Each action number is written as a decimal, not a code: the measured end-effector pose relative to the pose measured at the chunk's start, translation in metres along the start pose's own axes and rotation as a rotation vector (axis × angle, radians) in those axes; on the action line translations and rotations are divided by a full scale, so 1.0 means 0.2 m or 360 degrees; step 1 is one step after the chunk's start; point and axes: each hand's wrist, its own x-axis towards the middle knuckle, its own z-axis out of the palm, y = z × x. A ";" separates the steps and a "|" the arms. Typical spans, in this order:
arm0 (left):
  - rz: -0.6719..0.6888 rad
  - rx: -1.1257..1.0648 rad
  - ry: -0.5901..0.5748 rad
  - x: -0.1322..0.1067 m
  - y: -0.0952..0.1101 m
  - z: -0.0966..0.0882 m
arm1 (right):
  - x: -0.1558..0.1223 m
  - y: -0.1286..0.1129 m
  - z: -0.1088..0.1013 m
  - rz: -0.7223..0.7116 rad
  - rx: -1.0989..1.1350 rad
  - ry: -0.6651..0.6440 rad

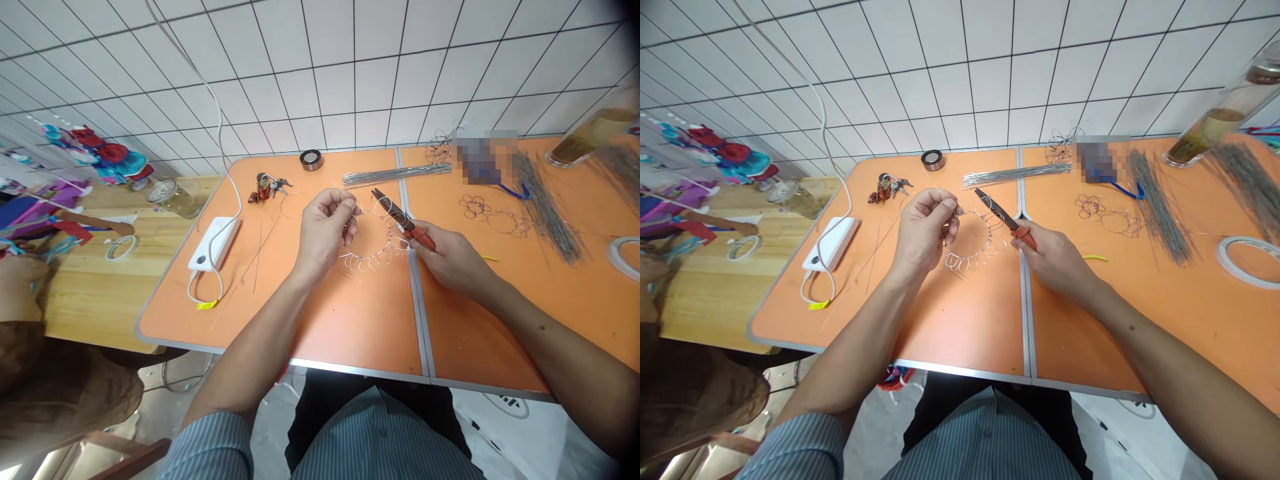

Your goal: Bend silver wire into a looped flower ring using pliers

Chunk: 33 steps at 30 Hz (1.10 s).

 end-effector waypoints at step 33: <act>0.0002 0.0000 -0.0056 -0.12 -0.06 0.10 | -0.04 -0.21 0.01 0.0296 0.1319 0.0139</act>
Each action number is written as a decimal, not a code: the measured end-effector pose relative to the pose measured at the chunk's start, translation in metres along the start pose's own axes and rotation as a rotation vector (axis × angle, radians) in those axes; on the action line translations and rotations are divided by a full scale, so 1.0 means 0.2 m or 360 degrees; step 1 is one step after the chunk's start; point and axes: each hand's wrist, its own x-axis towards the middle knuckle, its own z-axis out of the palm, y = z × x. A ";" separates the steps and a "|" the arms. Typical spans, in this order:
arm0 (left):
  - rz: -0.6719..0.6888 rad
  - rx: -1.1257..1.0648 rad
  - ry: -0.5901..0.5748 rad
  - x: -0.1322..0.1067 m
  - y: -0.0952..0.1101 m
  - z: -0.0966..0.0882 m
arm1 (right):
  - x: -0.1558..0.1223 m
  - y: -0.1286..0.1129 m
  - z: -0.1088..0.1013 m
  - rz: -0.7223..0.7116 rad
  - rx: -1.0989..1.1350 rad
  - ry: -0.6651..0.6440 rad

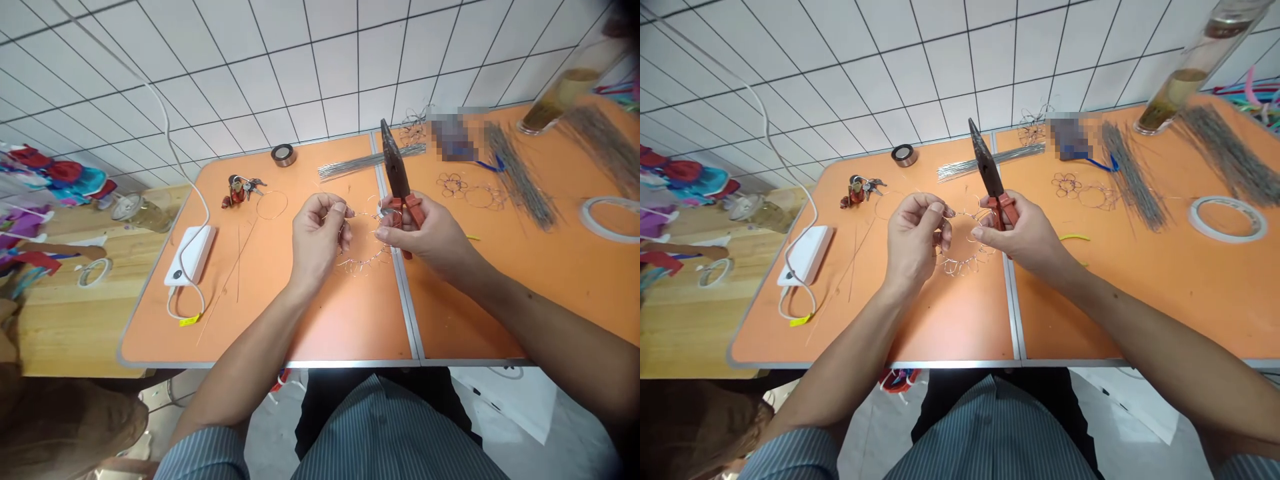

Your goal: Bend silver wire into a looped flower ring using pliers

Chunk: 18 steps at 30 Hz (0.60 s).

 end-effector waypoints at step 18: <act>0.0048 0.0251 -0.0014 0.01 -0.03 -0.02 | 0.02 0.01 -0.03 -0.0042 -0.0222 -0.0027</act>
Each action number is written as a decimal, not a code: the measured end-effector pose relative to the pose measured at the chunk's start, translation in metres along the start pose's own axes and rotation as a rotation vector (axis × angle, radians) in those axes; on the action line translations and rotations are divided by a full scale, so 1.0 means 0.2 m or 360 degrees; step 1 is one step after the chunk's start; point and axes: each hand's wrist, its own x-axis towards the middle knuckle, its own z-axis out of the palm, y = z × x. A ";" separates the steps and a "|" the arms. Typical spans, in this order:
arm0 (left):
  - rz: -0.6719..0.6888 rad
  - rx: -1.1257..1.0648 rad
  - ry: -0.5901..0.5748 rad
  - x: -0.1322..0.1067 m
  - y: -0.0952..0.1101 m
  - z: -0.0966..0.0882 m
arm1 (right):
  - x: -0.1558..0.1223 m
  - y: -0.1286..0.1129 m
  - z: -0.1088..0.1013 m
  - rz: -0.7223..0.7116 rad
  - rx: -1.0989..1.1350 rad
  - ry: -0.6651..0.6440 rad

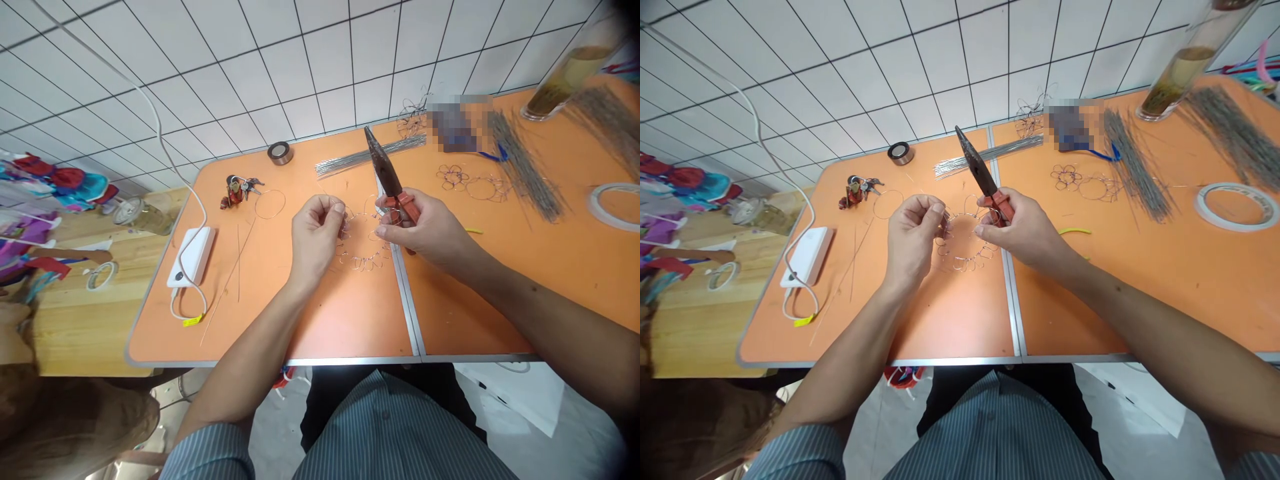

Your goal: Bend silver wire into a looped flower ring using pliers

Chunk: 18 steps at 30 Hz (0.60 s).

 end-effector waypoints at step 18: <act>0.0054 -0.0323 0.0192 0.06 0.09 -0.08 | 0.06 0.11 -0.10 -0.0108 -0.0551 0.0031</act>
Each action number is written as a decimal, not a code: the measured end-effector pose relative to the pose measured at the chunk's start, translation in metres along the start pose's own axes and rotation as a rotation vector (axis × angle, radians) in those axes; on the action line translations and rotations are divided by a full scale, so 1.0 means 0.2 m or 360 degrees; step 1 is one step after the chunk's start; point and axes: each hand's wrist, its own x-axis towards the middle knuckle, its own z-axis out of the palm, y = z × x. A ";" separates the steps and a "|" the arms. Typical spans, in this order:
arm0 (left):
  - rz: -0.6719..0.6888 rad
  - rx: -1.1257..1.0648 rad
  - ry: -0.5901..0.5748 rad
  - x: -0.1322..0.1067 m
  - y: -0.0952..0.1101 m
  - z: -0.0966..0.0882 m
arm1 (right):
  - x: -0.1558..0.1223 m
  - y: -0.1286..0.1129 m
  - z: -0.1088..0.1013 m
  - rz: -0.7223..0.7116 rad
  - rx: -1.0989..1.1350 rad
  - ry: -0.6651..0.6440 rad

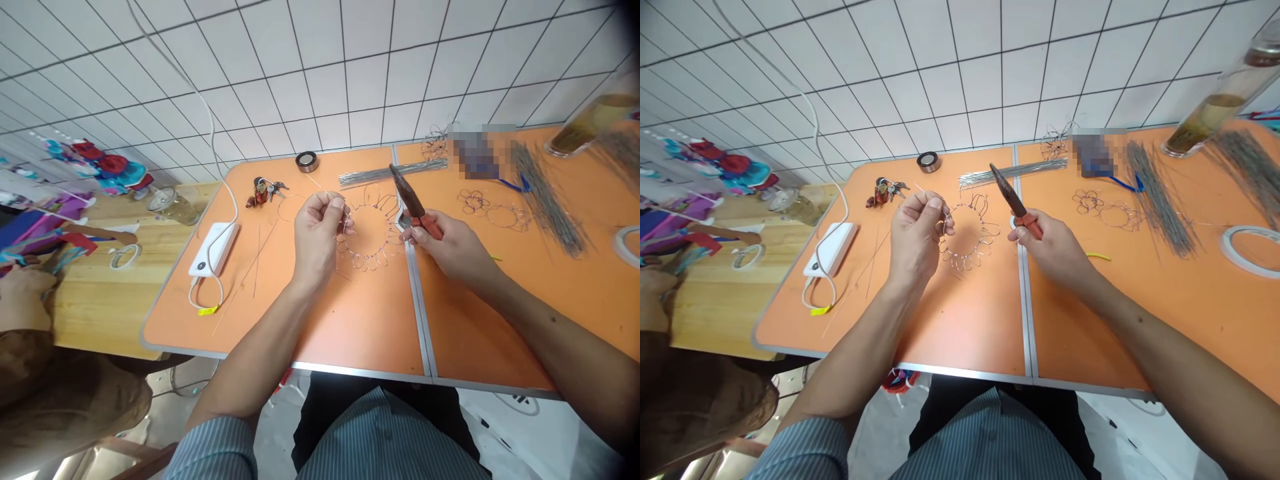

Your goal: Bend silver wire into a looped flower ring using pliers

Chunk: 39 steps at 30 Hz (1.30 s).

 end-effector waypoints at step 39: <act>-0.0047 -0.0141 0.0095 -0.01 0.03 0.03 | -0.07 0.04 0.10 -0.0835 -0.1296 0.0252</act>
